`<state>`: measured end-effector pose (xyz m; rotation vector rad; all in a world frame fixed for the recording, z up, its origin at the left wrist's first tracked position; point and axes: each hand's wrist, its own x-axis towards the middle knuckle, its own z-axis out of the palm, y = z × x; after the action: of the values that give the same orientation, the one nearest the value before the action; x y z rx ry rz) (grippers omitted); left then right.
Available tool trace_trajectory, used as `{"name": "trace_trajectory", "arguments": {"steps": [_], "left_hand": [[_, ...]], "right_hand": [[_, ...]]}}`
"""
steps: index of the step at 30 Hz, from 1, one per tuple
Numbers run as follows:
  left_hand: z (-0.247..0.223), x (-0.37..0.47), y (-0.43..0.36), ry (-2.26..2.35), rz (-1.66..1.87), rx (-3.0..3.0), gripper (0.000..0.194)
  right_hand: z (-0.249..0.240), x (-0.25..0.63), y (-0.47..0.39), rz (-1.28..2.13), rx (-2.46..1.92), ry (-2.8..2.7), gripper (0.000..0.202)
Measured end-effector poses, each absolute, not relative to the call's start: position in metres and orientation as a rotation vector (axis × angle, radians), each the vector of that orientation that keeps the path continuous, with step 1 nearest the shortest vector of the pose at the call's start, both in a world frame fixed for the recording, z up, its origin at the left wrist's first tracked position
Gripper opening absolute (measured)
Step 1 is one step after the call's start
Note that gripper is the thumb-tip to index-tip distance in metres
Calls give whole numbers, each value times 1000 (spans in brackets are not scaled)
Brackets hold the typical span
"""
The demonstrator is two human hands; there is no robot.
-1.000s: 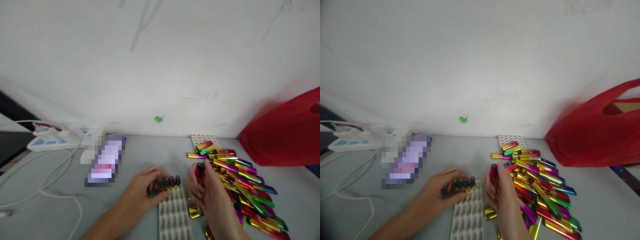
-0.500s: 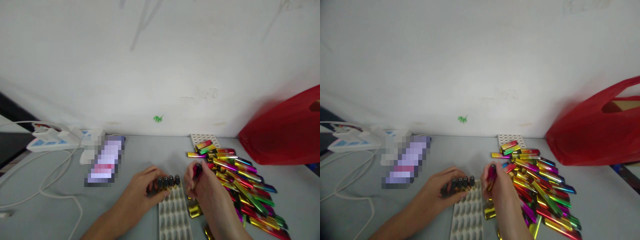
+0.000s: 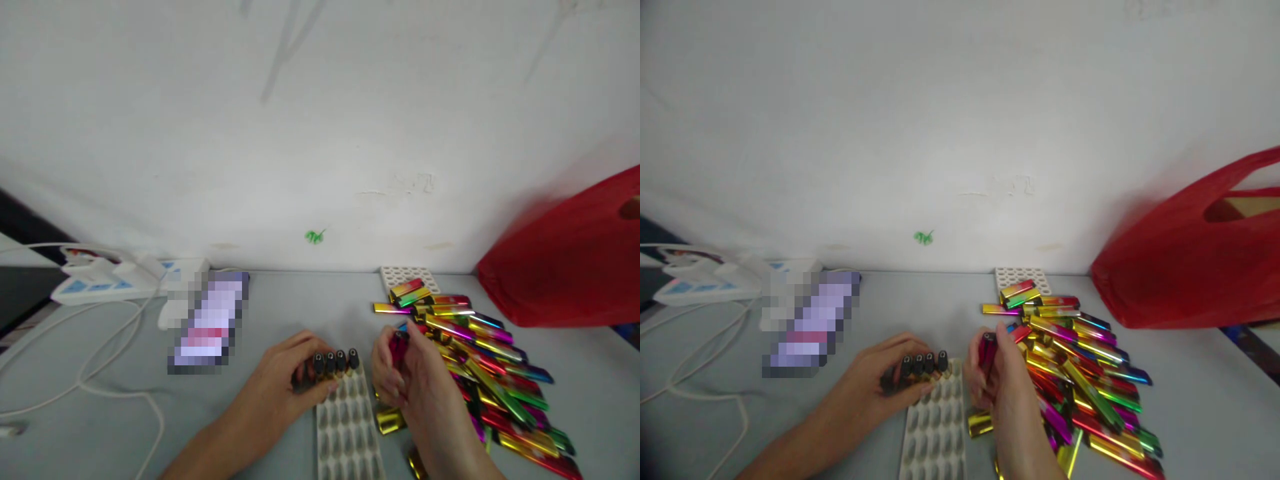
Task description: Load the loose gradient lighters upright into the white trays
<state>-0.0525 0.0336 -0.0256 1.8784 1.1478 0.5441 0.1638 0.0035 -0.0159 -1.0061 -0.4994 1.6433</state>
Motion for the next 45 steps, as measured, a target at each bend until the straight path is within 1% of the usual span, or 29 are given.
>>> {"name": "trace_trajectory", "arguments": {"steps": [7,15,17,21,24,27,31,35,41,45], "left_hand": [[-26,-52,33,1139,556,1875,13],[-26,-52,33,1150,552,1893,13],[-26,-53,33,1153,551,1889,14],[-25,-53,33,1146,544,1880,17],[-24,-52,33,1146,539,1870,18],[-25,-52,33,1148,543,1876,14],[-26,-53,33,1135,551,1877,14],[-25,-53,34,1137,546,1870,15],[-24,-52,33,1144,545,1880,15],[-25,-52,33,1152,545,1872,15]], "right_hand": [[-20,167,0,1743,-947,-534,55],[-19,161,0,1673,-1005,-502,48],[-18,160,1,1637,-1016,-488,49],[-9,159,0,1563,-1124,-523,59],[-5,160,-1,1592,-1187,-554,64],[-13,161,0,1614,-1162,-539,66],[-25,164,4,1685,-1049,-526,66],[-26,168,1,1760,-995,-528,59],[-27,171,-4,1707,-1050,-506,54],[-23,169,-1,1675,-1007,-503,56]]}}
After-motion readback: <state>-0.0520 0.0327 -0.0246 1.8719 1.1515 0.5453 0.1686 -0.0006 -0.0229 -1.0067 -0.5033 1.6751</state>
